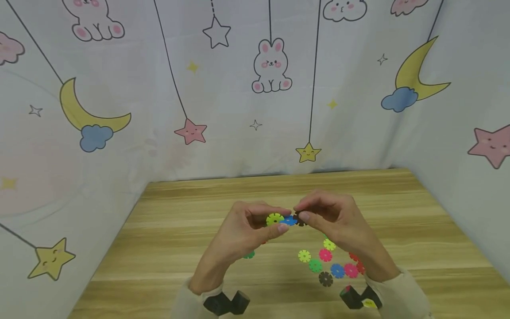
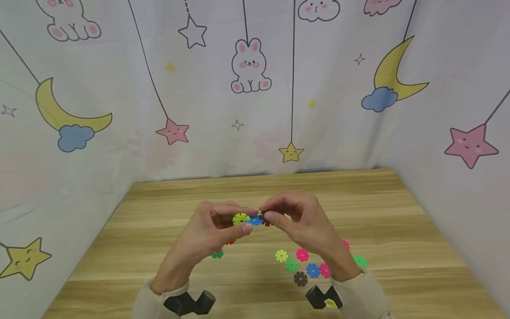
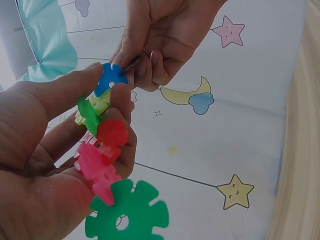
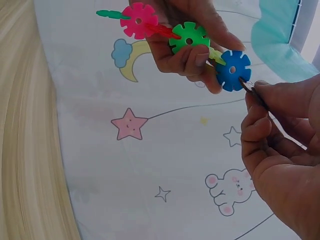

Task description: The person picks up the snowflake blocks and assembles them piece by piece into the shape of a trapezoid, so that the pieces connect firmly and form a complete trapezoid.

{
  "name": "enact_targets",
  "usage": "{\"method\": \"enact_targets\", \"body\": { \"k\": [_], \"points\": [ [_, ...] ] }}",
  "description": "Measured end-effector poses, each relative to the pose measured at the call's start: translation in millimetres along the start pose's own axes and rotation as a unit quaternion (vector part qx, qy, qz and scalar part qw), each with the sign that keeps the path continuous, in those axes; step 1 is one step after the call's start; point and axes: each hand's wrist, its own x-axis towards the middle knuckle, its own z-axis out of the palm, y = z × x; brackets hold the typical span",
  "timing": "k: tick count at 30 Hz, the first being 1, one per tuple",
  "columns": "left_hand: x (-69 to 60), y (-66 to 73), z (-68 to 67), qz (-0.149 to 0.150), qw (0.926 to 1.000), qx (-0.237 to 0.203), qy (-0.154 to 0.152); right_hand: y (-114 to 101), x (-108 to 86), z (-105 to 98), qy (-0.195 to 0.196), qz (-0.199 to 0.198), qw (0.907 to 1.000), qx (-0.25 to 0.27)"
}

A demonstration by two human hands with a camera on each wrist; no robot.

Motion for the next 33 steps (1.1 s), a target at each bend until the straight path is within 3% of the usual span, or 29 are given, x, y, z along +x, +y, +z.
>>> {"method": "enact_targets", "body": {
  "k": [4,8,19,26,33],
  "points": [
    [0.5,0.2,3.6,0.010,0.9993,-0.033,0.011,2.9,1.3,4.2,0.021,-0.026,0.9991,0.025],
    [1.2,1.2,6.0,0.004,0.9983,-0.052,0.026,1.9,1.7,9.6,0.052,-0.015,0.9983,0.020],
    [-1.3,1.7,-6.1,-0.011,0.9990,-0.022,0.039,0.6,2.0,13.8,0.076,0.037,0.9962,-0.024],
    [-0.7,3.1,-3.3,-0.039,0.9985,0.023,0.032,5.2,1.7,15.5,0.046,0.055,0.9974,-0.003],
    [1.7,0.4,0.2,-0.042,0.9980,0.017,0.044,4.9,0.5,20.7,0.029,0.094,0.9951,-0.002]
  ]
}}
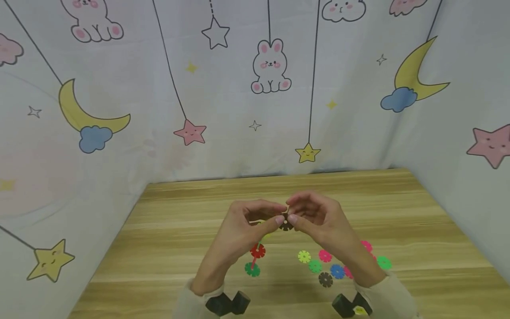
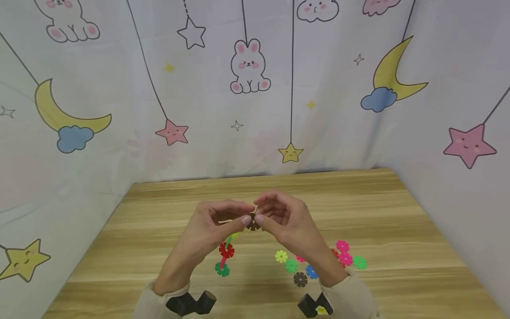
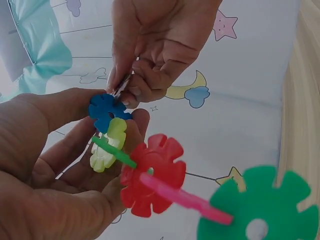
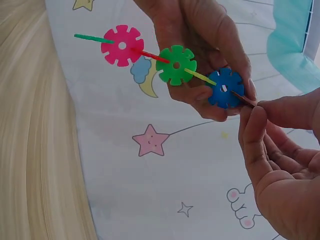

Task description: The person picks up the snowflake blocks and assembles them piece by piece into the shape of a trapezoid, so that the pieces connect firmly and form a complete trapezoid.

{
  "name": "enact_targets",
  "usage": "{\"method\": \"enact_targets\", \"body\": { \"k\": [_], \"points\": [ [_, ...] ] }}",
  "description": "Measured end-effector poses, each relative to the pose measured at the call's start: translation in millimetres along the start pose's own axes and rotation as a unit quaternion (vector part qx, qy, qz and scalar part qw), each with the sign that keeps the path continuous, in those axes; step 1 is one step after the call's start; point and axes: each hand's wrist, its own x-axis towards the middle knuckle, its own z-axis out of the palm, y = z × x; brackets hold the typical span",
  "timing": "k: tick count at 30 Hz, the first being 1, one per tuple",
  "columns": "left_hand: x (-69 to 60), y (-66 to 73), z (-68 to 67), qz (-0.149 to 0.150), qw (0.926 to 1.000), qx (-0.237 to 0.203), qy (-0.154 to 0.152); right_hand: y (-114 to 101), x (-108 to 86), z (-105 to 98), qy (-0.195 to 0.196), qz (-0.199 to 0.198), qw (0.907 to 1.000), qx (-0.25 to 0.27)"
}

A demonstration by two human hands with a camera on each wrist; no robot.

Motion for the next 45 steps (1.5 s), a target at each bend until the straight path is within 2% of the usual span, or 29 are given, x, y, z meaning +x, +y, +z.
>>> {"method": "enact_targets", "body": {
  "k": [5,9,14,19,25,29,35,38,45],
  "points": [
    [0.7,0.7,-0.7,-0.004,0.9999,-0.009,-0.001,3.2,-2.4,-3.6,-0.009,-0.005,0.9999,0.003],
    [0.7,1.9,-0.3,-0.006,0.9999,-0.005,-0.010,13.2,-7.3,-20.0,0.001,0.007,0.9998,-0.017],
    [0.3,1.7,-0.3,-0.003,0.9997,-0.012,-0.019,36.3,-16.5,-48.9,0.033,0.052,0.9961,-0.063],
    [-1.4,0.8,-1.0,-0.004,0.9994,-0.020,-0.026,64.3,-25.3,-67.2,0.049,0.117,0.9876,-0.093],
    [-1.1,0.3,-1.0,0.002,0.9992,-0.021,-0.034,95.5,-35.5,-83.0,0.047,0.159,0.9815,-0.096],
    [-0.6,0.3,-0.7,0.004,0.9992,-0.021,-0.035,116.1,-46.5,-88.2,0.027,0.177,0.9773,-0.113],
    [0.2,-0.2,-0.1,0.009,0.9990,-0.015,-0.041,134.8,-62.2,-88.1,-0.027,0.165,0.9776,-0.128],
    [1.0,-0.5,0.3,0.013,0.9988,-0.011,-0.046,137.3,-64.9,-88.6,-0.036,0.160,0.9771,-0.136],
    [1.2,-0.1,0.8,0.014,0.9987,-0.013,-0.046,136.0,-62.9,-86.5,-0.053,0.154,0.9672,-0.195]
  ]
}}
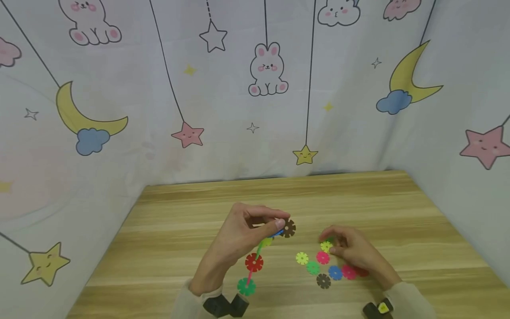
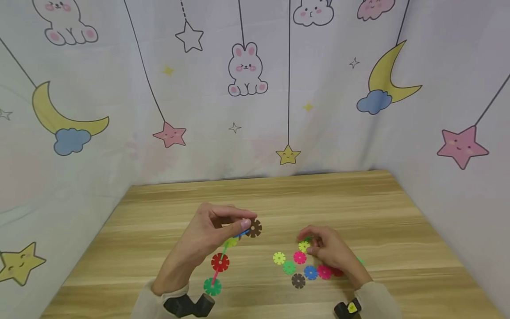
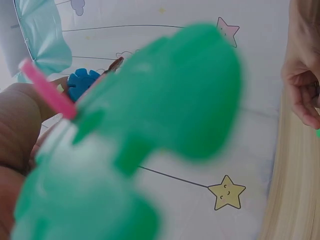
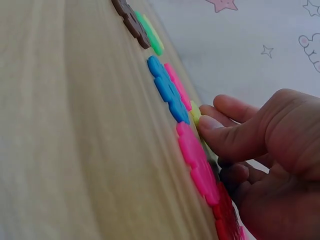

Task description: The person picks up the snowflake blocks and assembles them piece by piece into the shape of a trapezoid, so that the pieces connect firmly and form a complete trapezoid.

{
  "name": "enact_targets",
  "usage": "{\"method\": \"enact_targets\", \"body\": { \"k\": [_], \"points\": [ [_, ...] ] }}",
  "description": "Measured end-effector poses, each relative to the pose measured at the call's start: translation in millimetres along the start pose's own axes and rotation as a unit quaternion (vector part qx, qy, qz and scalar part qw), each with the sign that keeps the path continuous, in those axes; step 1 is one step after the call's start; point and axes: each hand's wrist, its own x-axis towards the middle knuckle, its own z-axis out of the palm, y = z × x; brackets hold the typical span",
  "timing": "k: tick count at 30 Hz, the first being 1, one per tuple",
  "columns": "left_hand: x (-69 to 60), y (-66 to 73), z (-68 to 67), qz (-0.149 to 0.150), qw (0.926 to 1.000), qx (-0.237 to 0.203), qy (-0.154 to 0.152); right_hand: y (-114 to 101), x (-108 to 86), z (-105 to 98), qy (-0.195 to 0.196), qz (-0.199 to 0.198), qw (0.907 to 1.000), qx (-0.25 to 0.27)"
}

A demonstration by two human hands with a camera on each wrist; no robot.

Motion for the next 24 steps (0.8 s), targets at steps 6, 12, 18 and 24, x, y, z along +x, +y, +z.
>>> {"method": "enact_targets", "body": {
  "k": [6,12,18,24],
  "points": [
    [2.3,-0.7,-0.2,0.000,1.0000,0.003,-0.001,-2.8,2.3,0.2,-0.001,-0.002,1.0000,-0.001],
    [1.9,-0.8,0.7,-0.008,1.0000,-0.004,-0.003,1.5,2.0,-0.9,-0.001,-0.013,0.9995,0.029],
    [1.1,-1.1,1.0,-0.008,0.9999,-0.007,-0.001,-4.3,4.3,-2.0,0.025,0.022,0.9982,0.049],
    [0.7,-1.3,-0.1,-0.008,1.0000,-0.003,0.000,-33.8,9.5,-4.8,0.043,0.030,0.9956,0.078]
  ]
}}
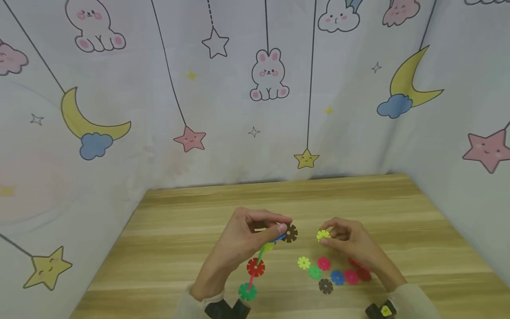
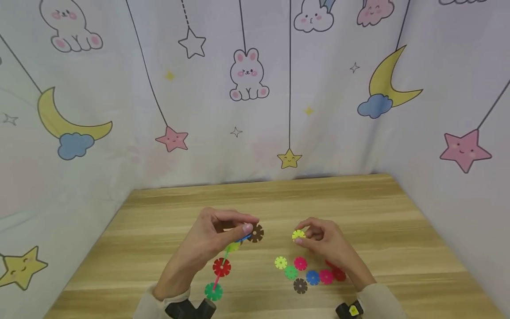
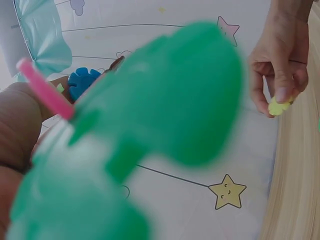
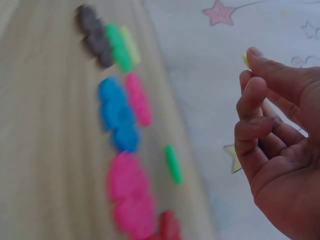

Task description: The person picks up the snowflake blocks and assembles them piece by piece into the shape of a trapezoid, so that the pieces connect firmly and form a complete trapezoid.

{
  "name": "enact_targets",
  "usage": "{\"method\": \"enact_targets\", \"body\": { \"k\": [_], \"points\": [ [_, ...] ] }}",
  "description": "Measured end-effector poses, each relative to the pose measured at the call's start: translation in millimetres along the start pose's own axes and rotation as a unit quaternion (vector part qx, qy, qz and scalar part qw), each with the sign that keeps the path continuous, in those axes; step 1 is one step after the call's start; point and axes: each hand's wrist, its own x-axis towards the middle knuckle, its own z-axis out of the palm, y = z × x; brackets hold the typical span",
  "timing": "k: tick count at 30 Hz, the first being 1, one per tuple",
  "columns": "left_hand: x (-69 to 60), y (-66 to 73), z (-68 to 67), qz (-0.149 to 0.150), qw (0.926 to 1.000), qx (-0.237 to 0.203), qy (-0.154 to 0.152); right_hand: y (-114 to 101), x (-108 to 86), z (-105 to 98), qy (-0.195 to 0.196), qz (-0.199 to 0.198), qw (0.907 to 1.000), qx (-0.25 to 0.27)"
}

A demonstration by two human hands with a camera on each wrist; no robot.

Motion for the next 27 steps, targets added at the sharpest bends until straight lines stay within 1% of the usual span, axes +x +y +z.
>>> {"method": "enact_targets", "body": {
  "k": [4,9,13,16,22,24,27],
  "points": [
    [-0.7,-0.8,-0.4,-0.005,1.0000,0.000,0.004,-28.1,2.7,-2.8,-0.010,-0.030,0.9995,0.011],
    [-0.6,-0.3,-1.2,-0.003,1.0000,0.003,0.008,-62.7,7.8,-6.3,-0.012,-0.093,0.9955,0.008],
    [0.0,0.1,-1.1,-0.001,1.0000,0.006,0.007,-82.8,6.0,-7.5,-0.014,-0.139,0.9900,0.021],
    [0.8,0.2,-1.1,0.000,0.9999,0.009,0.006,-92.9,3.4,-6.2,-0.013,-0.164,0.9857,0.036],
    [-0.6,1.2,-1.0,-0.004,1.0000,0.005,0.004,-104.4,-1.4,-0.6,-0.031,-0.206,0.9753,0.073],
    [-1.2,1.3,-0.4,-0.005,1.0000,0.002,0.003,-106.9,-4.0,1.7,-0.031,-0.218,0.9726,0.073],
    [-2.2,1.3,0.5,-0.004,1.0000,-0.004,0.003,-110.1,-7.1,4.7,-0.028,-0.227,0.9712,0.067]
  ]
}}
